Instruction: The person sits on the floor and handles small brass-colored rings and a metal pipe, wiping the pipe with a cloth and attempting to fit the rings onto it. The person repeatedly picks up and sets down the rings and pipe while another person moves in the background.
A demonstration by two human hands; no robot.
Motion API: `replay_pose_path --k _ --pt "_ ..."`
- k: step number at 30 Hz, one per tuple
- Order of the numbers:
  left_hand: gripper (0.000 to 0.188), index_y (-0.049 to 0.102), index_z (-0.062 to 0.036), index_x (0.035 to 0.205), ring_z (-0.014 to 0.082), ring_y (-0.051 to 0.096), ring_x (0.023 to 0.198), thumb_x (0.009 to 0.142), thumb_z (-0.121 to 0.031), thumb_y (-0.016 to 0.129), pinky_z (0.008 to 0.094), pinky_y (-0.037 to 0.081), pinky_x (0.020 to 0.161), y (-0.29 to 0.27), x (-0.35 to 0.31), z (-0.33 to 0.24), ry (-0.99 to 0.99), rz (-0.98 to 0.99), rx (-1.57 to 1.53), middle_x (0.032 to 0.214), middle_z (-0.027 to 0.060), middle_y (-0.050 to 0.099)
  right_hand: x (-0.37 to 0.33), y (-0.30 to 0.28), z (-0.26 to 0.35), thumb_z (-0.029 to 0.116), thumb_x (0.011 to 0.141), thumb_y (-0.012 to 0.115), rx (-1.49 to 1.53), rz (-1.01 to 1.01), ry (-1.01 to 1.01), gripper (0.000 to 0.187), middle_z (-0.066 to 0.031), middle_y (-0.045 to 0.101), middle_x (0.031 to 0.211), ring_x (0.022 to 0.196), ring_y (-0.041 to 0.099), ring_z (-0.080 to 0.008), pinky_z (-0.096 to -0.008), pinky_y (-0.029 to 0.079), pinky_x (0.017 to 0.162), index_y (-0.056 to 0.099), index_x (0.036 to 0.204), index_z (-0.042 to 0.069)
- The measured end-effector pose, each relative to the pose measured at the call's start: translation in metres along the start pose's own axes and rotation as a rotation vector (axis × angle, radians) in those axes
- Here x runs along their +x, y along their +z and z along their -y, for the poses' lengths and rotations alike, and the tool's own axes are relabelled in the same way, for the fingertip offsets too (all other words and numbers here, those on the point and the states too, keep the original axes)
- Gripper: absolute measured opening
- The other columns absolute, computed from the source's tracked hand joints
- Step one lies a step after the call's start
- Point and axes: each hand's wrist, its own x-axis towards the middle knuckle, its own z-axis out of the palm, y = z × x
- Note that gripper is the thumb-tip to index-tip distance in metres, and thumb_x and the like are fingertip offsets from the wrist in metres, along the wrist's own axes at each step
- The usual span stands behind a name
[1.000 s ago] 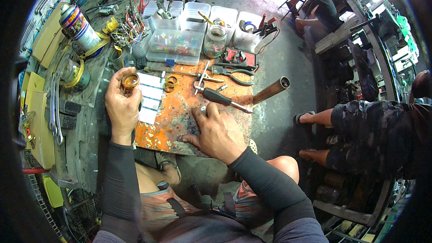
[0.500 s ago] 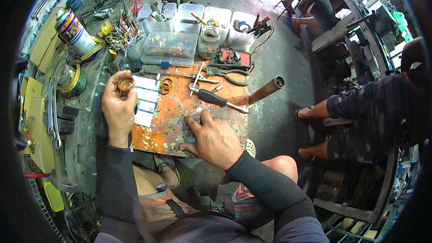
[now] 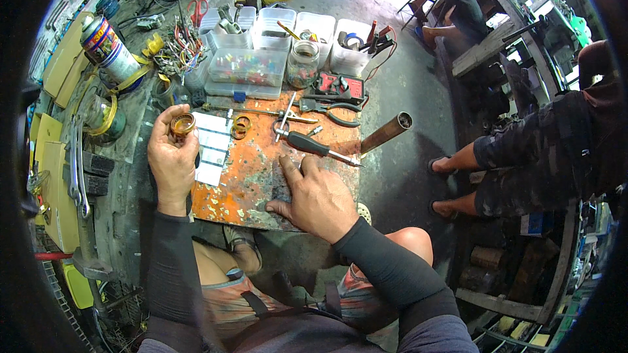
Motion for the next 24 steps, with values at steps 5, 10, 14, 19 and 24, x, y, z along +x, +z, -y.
replay_pose_path --k 5,10,14,19,24 --pt "0.041 0.065 0.0024 0.137 0.01 0.072 0.103 0.097 0.009 0.071 0.0257 0.061 0.088 0.0 0.001 -0.002 0.004 0.003 0.001 0.121 0.0073 0.074 -0.004 -0.003 0.007 0.056 0.09 0.084 0.012 0.122 -0.034 0.087 -0.0252 0.066 0.111 0.086 0.074 -0.044 -0.0506 0.061 0.075 0.058 0.153 0.003" --pt "0.041 0.065 0.0024 0.138 0.01 0.072 0.103 0.097 0.009 0.071 0.0254 0.061 0.087 0.0 0.0 -0.003 0.002 0.009 0.005 0.12 0.0071 0.074 -0.004 0.0 0.003 0.056 0.09 0.084 0.012 0.091 -0.054 0.083 -0.0239 0.065 0.11 0.084 0.074 -0.0422 -0.0492 0.061 0.073 0.06 0.15 0.003" --pt "0.041 0.065 0.0021 0.137 0.0093 0.072 0.102 0.097 0.009 0.071 0.0248 0.06 0.086 -0.001 0.0 -0.002 -0.006 0.013 -0.007 0.119 0.0063 0.073 -0.002 0.003 -0.003 0.057 0.09 0.083 -0.012 0.021 -0.038 0.082 -0.0228 0.065 0.11 0.083 0.074 -0.0411 -0.0483 0.061 0.073 0.062 0.148 0.003" --pt "0.041 0.065 0.002 0.137 0.0085 0.071 0.099 0.097 0.01 0.07 0.0245 0.06 0.083 0.001 0.001 -0.002 -0.002 -0.001 -0.018 0.117 0.0054 0.073 -0.002 -0.003 0.002 0.057 0.089 0.083 -0.003 0.062 -0.009 0.082 -0.0227 0.065 0.111 0.087 0.074 -0.0421 -0.0491 0.061 0.075 0.062 0.148 0.004" --pt "0.041 0.065 0.0019 0.137 0.0081 0.07 0.097 0.096 0.01 0.07 0.0245 0.06 0.082 -0.001 -0.001 -0.003 -0.047 0.009 -0.022 0.117 0.0055 0.074 -0.003 -0.003 0.0 0.056 0.091 0.083 0.023 0.059 -0.035 0.082 -0.0236 0.065 0.111 0.085 0.074 -0.0419 -0.0477 0.061 0.073 0.061 0.148 0.001"
